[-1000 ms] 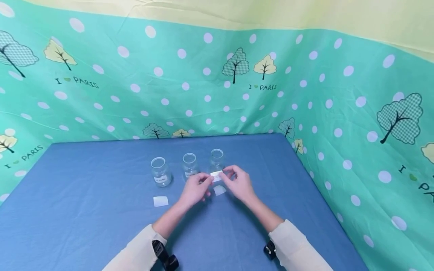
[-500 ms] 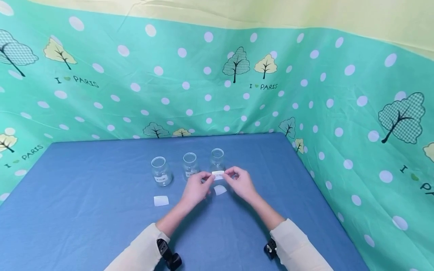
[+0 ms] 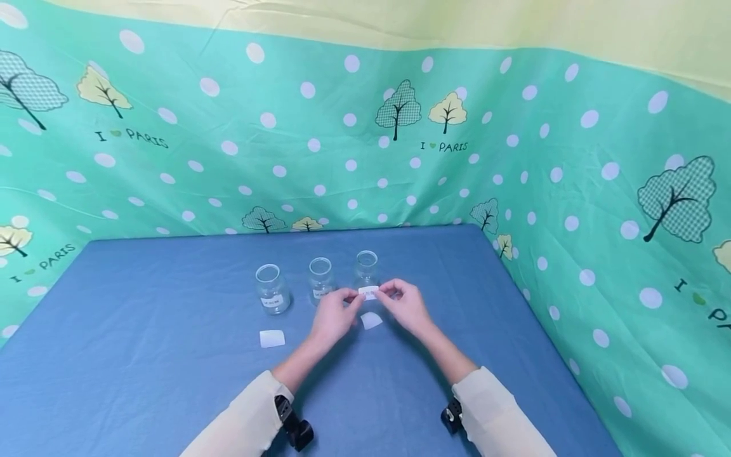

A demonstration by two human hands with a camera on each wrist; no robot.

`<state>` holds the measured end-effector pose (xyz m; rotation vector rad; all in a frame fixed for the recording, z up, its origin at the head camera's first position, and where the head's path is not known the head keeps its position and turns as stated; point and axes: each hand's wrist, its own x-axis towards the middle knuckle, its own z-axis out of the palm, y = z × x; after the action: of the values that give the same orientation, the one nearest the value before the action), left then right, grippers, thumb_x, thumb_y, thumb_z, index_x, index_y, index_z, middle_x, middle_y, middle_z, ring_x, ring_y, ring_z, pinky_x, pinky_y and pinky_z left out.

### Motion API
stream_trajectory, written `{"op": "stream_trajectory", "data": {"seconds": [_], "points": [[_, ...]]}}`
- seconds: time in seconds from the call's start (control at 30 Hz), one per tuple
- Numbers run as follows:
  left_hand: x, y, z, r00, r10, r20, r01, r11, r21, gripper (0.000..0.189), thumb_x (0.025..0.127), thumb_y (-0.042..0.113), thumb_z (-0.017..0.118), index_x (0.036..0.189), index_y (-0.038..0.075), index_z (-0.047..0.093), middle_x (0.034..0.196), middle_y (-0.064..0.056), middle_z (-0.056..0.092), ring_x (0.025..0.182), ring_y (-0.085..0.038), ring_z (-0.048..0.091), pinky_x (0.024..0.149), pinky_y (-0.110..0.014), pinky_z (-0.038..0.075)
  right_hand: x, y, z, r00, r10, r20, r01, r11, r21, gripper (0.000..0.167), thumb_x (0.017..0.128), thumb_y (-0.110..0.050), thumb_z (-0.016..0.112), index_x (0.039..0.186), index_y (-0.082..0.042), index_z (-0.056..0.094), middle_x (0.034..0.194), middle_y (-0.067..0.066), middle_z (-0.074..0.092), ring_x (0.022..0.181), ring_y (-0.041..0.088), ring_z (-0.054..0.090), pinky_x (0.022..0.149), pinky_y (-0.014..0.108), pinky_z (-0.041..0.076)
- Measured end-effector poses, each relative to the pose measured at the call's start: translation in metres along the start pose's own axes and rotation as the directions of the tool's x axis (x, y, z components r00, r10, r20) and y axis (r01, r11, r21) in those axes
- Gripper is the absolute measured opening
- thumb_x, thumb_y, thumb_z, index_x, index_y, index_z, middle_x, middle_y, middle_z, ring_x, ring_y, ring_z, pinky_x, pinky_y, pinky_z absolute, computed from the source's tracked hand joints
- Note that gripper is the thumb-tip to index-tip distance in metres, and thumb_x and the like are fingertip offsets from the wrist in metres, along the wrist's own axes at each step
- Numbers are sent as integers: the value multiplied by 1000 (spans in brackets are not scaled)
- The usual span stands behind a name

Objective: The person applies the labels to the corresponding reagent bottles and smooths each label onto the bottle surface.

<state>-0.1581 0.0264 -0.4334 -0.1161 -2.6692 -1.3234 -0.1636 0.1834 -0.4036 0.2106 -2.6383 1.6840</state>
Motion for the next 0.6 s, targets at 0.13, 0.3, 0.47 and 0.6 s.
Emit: {"op": "stream_trajectory", "data": {"seconds": [0.13, 0.3, 0.47, 0.6], "points": [[3, 2, 1, 1000, 20, -12, -19, 998, 56, 19, 90, 26, 61, 91, 11, 72, 77, 0, 69, 67, -13, 61, 64, -28, 48, 4, 7, -1, 1000, 23, 8, -23, 1000, 2, 18, 86, -10, 66, 93, 6, 64, 76, 11, 61, 42, 2, 41, 43, 21, 39], [6, 4, 3, 999, 50, -15, -47, 988, 148, 19, 91, 27, 59, 87, 14, 72, 71, 2, 67, 61, -12, 58, 58, -28, 46, 17, 29, 1, 1000, 19, 0, -19, 1000, 21, 20, 86, -13, 67, 94, 5, 65, 73, 6, 59, 42, 5, 42, 42, 22, 39], [9, 3, 6, 998, 57, -21, -51, 973, 224, 20, 91, 29, 59, 85, 16, 72, 68, 3, 66, 58, -13, 58, 54, -30, 45, 27, 48, 3, 1000, 15, -19, -15, 1000, 5, 21, 85, -19, 69, 93, 0, 67, 71, 2, 59, 41, 6, 44, 42, 23, 40], [12, 0, 9, 997, 67, -39, -53, 959, 278, 20, 91, 30, 59, 86, 16, 72, 69, 1, 67, 60, -17, 62, 56, -35, 48, 31, 51, 4, 1000, -7, -24, 7, 1000, -17, 20, 85, -21, 69, 91, -2, 68, 71, 4, 60, 41, 7, 44, 42, 25, 42]]}}
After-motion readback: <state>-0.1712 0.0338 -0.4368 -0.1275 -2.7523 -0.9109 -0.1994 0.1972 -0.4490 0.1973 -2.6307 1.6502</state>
